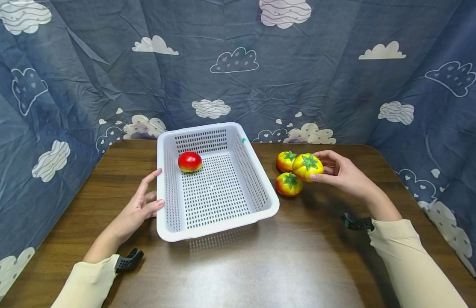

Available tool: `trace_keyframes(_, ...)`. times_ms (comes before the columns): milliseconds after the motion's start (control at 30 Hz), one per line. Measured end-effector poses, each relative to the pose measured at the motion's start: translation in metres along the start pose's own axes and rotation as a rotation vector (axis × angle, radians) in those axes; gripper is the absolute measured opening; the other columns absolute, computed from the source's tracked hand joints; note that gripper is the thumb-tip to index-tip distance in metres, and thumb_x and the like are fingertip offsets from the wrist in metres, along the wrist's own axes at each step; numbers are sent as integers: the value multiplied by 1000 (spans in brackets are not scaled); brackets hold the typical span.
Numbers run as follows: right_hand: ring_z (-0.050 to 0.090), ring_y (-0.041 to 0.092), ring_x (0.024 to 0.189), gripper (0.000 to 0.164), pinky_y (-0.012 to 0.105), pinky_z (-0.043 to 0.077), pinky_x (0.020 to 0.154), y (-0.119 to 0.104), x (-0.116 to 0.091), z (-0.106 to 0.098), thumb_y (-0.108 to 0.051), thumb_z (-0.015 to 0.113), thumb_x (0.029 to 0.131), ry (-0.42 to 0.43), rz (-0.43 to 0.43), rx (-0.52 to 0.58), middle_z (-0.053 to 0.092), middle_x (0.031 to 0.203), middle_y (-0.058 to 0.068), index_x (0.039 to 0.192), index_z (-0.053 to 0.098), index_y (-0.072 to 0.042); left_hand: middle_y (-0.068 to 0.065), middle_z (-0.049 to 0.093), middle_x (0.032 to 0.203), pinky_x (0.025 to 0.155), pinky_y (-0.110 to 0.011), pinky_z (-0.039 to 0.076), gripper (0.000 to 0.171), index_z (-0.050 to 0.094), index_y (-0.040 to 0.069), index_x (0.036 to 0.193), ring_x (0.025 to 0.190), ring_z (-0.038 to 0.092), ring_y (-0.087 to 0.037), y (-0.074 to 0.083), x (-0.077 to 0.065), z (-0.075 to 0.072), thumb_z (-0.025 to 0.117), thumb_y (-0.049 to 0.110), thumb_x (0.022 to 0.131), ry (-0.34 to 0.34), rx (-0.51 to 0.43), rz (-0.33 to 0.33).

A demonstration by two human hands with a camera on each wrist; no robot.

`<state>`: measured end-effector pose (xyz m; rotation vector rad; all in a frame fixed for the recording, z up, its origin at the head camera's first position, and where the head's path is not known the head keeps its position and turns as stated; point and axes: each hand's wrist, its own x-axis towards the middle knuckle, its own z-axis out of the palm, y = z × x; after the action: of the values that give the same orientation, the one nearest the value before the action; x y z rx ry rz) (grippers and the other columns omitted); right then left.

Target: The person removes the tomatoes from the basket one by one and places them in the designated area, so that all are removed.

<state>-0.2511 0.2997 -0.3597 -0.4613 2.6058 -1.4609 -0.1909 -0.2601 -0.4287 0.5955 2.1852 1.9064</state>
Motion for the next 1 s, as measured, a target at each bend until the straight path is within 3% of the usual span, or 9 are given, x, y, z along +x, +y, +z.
trace_keyframes(300,71,-4,106,55,16,59,86,12,-7,-3,-5,75,99,19,-29,27,65,123,-14,146,47,2,-30,51,142,89,-33,64,80,8,33,172,112,72,-13,-1,0,0,50,6,110,2,-3,3)
trace_keyframes(633,69,-5,105,58,14,58,87,27,-11,-10,-5,75,98,30,2,6,63,121,-12,147,44,4,-32,47,145,90,-33,64,80,8,33,172,114,71,-12,-1,-1,0,50,5,110,3,-15,2)
trace_keyframes(867,64,-9,104,60,10,55,87,34,-15,-15,-12,74,101,31,56,-66,57,138,18,150,43,6,-35,44,148,90,-32,63,80,7,33,172,115,71,-12,0,0,1,50,5,110,-2,-15,3)
trace_keyframes(1000,62,-11,104,61,9,54,87,40,-16,-16,-14,73,102,24,84,-82,53,144,26,151,42,6,-35,44,148,90,-32,64,80,8,33,172,115,71,-12,0,0,0,50,5,110,-1,-13,4)
